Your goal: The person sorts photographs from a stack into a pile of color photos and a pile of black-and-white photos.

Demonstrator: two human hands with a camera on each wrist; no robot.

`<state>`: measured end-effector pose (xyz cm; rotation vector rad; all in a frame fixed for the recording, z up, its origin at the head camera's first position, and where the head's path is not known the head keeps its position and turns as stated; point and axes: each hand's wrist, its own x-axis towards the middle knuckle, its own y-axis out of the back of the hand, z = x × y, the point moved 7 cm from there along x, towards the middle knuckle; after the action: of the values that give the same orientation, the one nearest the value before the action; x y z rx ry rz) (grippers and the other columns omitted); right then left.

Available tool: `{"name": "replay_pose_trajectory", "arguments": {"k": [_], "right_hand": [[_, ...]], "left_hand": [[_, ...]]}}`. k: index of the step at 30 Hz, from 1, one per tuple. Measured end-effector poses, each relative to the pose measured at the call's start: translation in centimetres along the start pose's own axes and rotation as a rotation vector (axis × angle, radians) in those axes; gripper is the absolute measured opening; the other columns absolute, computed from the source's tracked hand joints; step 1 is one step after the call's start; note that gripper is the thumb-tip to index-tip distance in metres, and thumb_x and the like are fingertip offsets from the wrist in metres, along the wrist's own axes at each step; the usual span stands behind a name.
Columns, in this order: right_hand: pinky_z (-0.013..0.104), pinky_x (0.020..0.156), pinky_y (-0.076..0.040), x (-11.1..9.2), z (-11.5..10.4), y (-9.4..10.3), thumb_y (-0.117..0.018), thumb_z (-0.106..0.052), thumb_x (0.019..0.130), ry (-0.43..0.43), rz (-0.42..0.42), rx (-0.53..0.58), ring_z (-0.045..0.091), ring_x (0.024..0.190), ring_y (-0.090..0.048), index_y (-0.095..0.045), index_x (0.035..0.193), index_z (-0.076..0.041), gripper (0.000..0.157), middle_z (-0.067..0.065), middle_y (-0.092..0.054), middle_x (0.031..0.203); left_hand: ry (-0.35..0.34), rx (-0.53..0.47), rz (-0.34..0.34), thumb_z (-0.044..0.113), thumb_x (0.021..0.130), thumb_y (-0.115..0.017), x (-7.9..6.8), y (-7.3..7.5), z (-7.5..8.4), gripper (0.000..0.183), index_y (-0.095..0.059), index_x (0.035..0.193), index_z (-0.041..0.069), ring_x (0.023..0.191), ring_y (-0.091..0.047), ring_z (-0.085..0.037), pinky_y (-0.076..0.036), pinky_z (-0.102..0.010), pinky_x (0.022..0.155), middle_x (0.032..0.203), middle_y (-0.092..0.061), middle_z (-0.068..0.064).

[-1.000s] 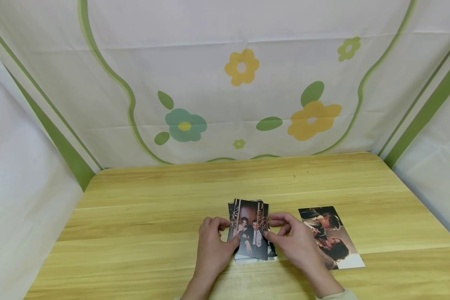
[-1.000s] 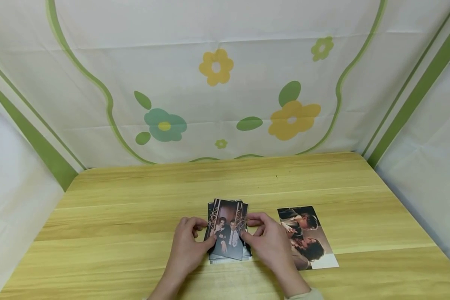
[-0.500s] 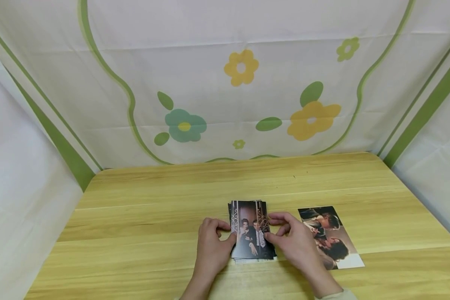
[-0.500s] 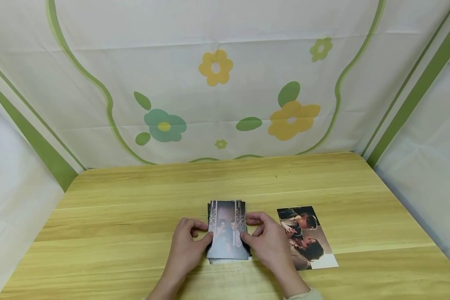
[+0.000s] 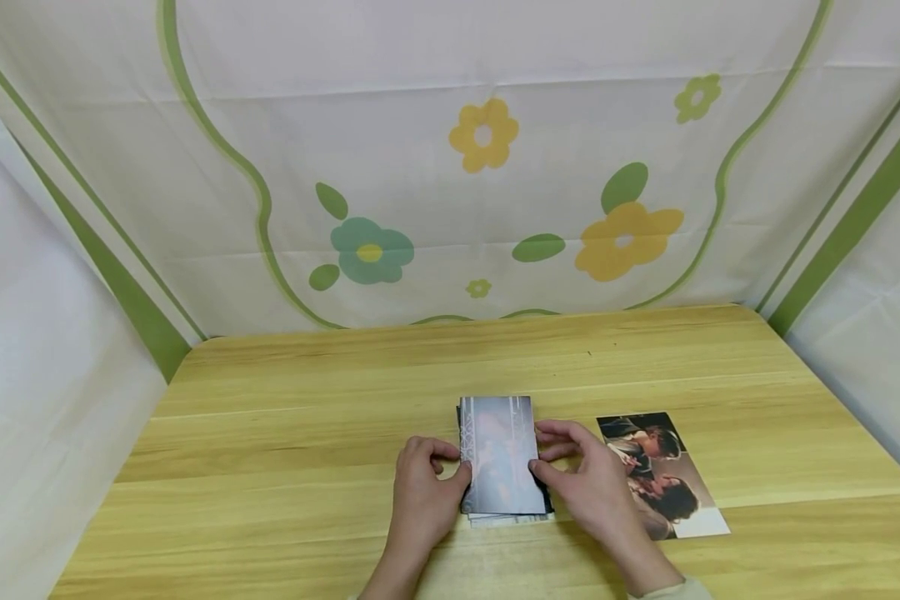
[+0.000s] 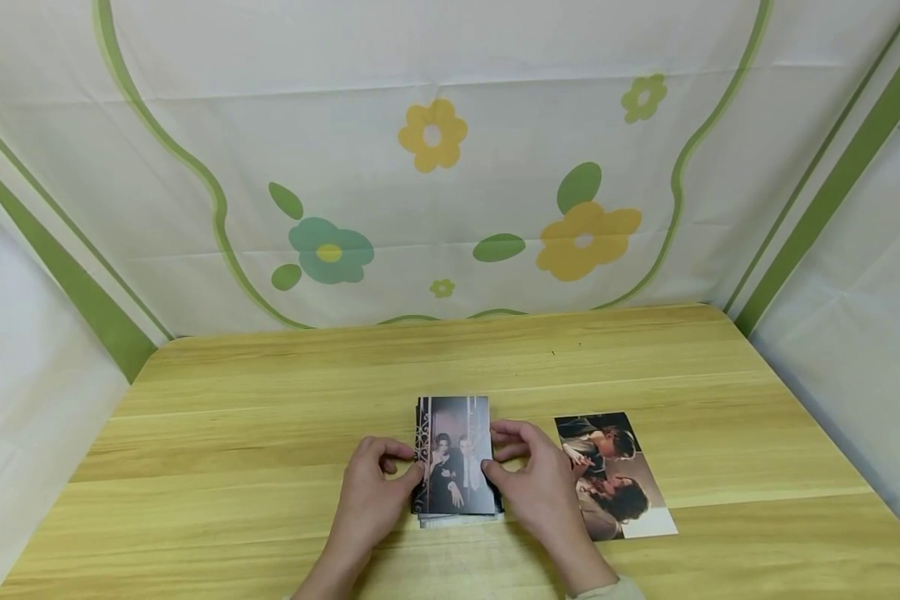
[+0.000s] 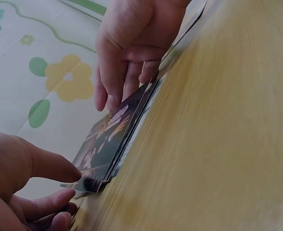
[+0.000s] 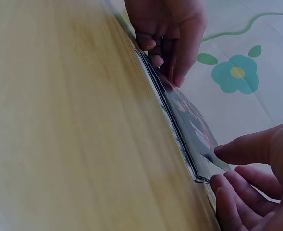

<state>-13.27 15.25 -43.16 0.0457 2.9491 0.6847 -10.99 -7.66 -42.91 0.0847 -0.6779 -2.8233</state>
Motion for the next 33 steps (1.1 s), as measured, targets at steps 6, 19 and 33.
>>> {"name": "replay_pose_trajectory", "arguments": {"k": [6,19,33], "right_hand": [[0.022,0.075,-0.059,0.07,0.32,-0.36,-0.085,0.000,0.088,0.004,-0.022,0.121,0.008,0.092,-0.070,-0.071,0.133,-0.009,0.049,0.011,-0.076,0.124],[0.021,0.079,-0.061,0.23,0.59,-0.76,-0.081,0.008,0.087,-0.036,-0.019,0.212,0.010,0.095,-0.070,-0.072,0.134,-0.007,0.050,0.013,-0.075,0.123],[0.020,0.082,-0.061,0.27,0.38,-0.85,-0.078,0.007,0.090,0.020,-0.053,0.282,0.009,0.098,-0.069,-0.070,0.138,-0.004,0.050,0.015,-0.073,0.124]], "left_hand": [[-0.008,-0.020,0.020,0.003,0.081,-0.084,0.02,0.23,0.01,0.018,-0.071,0.093,0.008,0.083,-0.048,-0.013,-0.040,-0.024,0.074,0.092,-0.061,-0.003],[0.037,-0.116,-0.045,0.005,0.085,-0.084,0.27,0.34,-0.36,0.018,-0.071,0.098,0.009,0.073,-0.056,-0.010,-0.045,-0.022,0.066,0.086,-0.071,-0.002],[0.071,-0.209,-0.112,0.001,0.087,-0.081,0.46,0.52,-0.24,0.039,-0.073,0.124,0.009,0.078,-0.061,-0.015,-0.050,-0.022,0.070,0.092,-0.075,-0.007]]}}
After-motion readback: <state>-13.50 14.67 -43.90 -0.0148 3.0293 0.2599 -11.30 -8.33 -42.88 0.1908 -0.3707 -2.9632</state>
